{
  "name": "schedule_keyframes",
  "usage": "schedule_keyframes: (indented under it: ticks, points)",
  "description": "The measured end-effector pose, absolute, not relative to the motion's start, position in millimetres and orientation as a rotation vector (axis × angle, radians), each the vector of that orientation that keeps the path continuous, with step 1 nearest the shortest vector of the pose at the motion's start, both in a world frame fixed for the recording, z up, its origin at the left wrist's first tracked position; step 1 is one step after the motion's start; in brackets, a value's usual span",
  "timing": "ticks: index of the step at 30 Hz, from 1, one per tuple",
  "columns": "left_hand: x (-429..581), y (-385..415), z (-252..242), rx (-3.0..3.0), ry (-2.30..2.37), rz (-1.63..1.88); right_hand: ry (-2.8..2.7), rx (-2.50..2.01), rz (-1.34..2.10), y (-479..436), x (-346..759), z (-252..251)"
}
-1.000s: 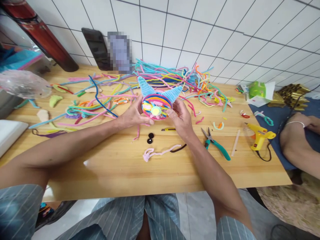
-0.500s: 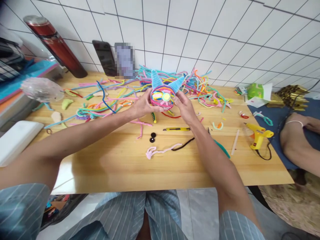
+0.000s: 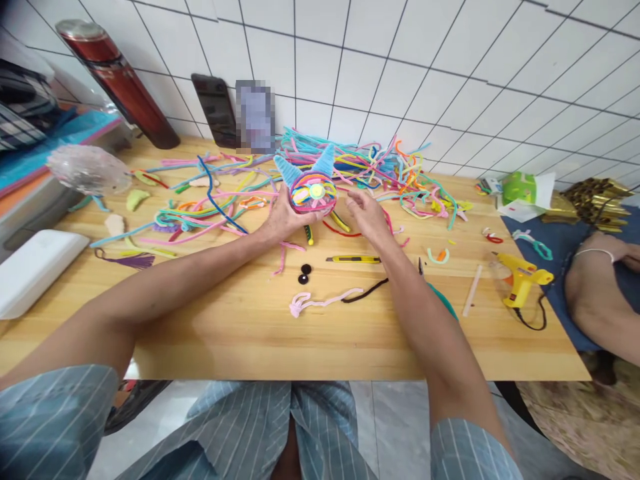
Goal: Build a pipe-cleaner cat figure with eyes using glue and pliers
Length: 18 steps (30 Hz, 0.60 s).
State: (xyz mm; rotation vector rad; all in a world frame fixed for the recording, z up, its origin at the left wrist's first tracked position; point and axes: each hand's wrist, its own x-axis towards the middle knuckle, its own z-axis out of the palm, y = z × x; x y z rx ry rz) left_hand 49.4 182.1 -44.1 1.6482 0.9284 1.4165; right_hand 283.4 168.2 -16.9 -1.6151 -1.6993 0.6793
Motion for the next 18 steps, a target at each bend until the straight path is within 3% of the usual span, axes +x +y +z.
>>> schedule_keyframes:
  ticks: [9, 18]
  points:
    - [48, 181, -47, 1.633, 0.85, 1.327, -1.985, -2.011, 0.345, 142, 248, -7]
    - [47, 193, -52, 1.793, 0.777, 1.225, -1.989, -2.068, 0.243, 126, 247, -10]
